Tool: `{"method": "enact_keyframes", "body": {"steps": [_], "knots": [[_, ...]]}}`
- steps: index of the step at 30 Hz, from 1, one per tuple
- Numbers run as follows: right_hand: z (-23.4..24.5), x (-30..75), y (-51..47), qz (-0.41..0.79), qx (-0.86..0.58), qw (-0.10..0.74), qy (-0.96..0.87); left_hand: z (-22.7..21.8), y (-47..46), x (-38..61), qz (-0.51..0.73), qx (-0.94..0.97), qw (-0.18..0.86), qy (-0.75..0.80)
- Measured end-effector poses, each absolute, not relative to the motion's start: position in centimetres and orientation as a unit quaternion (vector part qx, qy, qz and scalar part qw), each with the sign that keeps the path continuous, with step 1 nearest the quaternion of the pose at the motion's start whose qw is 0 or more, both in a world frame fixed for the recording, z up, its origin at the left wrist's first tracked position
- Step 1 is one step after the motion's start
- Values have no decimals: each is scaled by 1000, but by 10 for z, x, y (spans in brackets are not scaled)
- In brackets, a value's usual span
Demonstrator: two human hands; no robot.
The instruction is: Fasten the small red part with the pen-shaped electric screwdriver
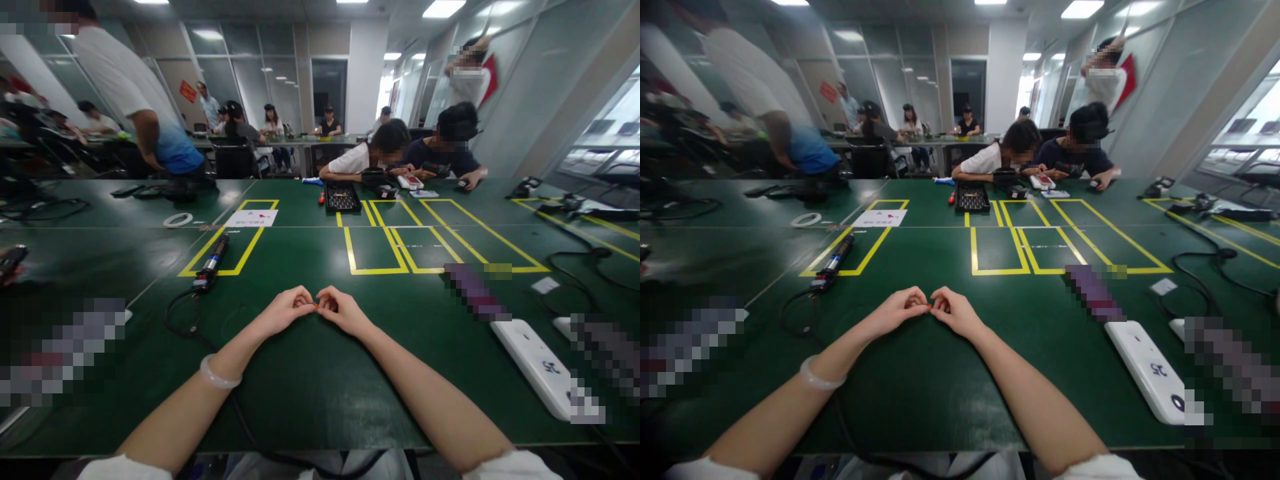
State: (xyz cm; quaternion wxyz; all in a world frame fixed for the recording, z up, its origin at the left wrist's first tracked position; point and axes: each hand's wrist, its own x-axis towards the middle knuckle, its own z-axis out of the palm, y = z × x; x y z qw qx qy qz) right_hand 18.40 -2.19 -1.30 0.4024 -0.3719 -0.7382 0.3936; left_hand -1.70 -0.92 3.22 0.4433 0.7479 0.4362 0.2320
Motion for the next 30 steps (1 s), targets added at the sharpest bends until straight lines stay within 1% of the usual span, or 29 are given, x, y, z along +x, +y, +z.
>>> {"method": "enact_keyframes", "body": {"steps": [4,7,10,15,21,27,30], "knots": [[-11,183,-24,403,-352,385,-752,27,-6,-18,240,712,490,443],[-11,183,-24,409,-359,386,-745,25,-8,-15,252,698,497,450],[-10,183,-23,417,-383,401,-719,26,-12,-12,262,718,470,442],[-11,184,-21,445,-402,397,-695,30,-17,-11,267,767,395,430],[-14,184,-20,471,-383,401,-686,30,-19,-10,262,762,411,425],[-14,183,-19,468,-391,408,-679,33,-23,-8,253,809,332,415],[-16,183,-17,477,-380,420,-672,31,-21,-11,256,791,357,426]]}}
